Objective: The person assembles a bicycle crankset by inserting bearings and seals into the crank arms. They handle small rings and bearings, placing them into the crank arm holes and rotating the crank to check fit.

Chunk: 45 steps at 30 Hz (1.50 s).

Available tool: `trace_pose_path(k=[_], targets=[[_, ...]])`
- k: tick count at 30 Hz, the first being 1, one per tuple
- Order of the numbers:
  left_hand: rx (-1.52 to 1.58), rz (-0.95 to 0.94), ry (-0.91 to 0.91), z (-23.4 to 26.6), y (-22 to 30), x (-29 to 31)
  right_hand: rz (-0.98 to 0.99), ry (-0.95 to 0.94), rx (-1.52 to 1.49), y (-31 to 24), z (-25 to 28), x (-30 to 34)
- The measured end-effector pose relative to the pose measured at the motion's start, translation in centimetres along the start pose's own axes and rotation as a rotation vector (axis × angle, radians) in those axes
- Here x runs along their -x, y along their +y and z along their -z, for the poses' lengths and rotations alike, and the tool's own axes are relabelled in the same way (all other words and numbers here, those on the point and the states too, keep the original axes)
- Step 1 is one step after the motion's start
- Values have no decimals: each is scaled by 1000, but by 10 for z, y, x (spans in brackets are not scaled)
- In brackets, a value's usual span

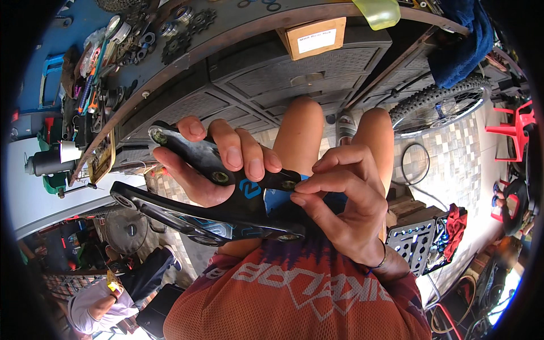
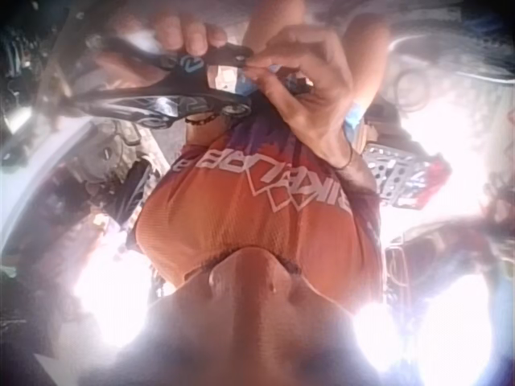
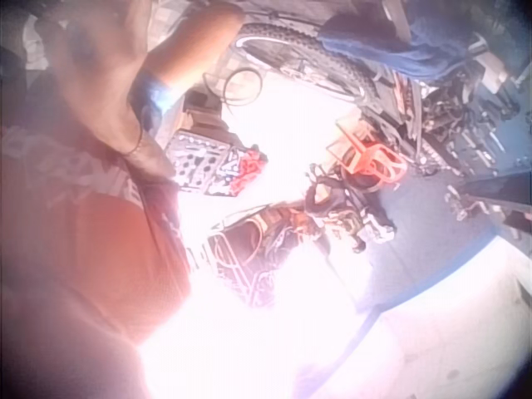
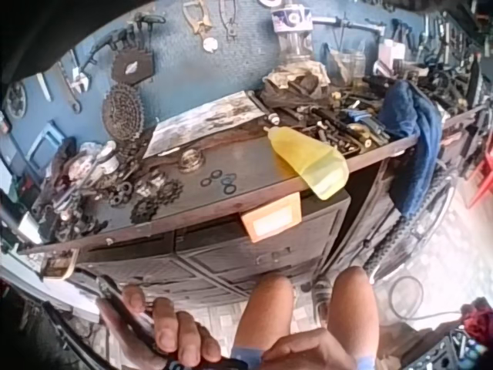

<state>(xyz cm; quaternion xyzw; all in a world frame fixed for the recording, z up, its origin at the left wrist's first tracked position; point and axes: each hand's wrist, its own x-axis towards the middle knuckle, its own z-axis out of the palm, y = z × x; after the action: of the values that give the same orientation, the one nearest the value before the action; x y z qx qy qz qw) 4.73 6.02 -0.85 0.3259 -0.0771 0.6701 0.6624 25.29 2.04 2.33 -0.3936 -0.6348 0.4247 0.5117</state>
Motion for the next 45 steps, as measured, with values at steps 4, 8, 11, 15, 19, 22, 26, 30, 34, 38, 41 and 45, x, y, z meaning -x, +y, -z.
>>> trace_pose_path(k=[4,8,11,15,19,22,26,30,34,38,41,45], targets=[[-9,7,-31,6,1,-5,60,8,45,3,-1,-6],[-1,-3,-31,7,0,-3,111,35,92,4,-3,-7],[-2,-7,-38,8,-1,-3,147,39,142,1,-2,-8],[-21,-16,-42,8,0,-3,168,66,146,5,-8,-5],[-50,-20,-41,7,2,-3,188,79,142,7,-9,-7],[-55,-16,-42,8,2,-4,105,119,67,7,-12,-7],[-42,-35,-3,4,0,-6,-148,136,-109,5,-16,-6],[-30,-60,55,-3,-2,-5,-157,-58,-50,11,-8,-4],[-82,-73,31,0,-3,-8,-233,62,-123,15,-17,-6],[-156,-116,40,-6,-4,-6,-356,60,-274,19,-20,-3],[-233,-138,58,-6,-4,-5,-446,70,-442,23,-21,-1],[-291,-192,39,-5,-6,-4,-499,57,-597,23,-18,0]])
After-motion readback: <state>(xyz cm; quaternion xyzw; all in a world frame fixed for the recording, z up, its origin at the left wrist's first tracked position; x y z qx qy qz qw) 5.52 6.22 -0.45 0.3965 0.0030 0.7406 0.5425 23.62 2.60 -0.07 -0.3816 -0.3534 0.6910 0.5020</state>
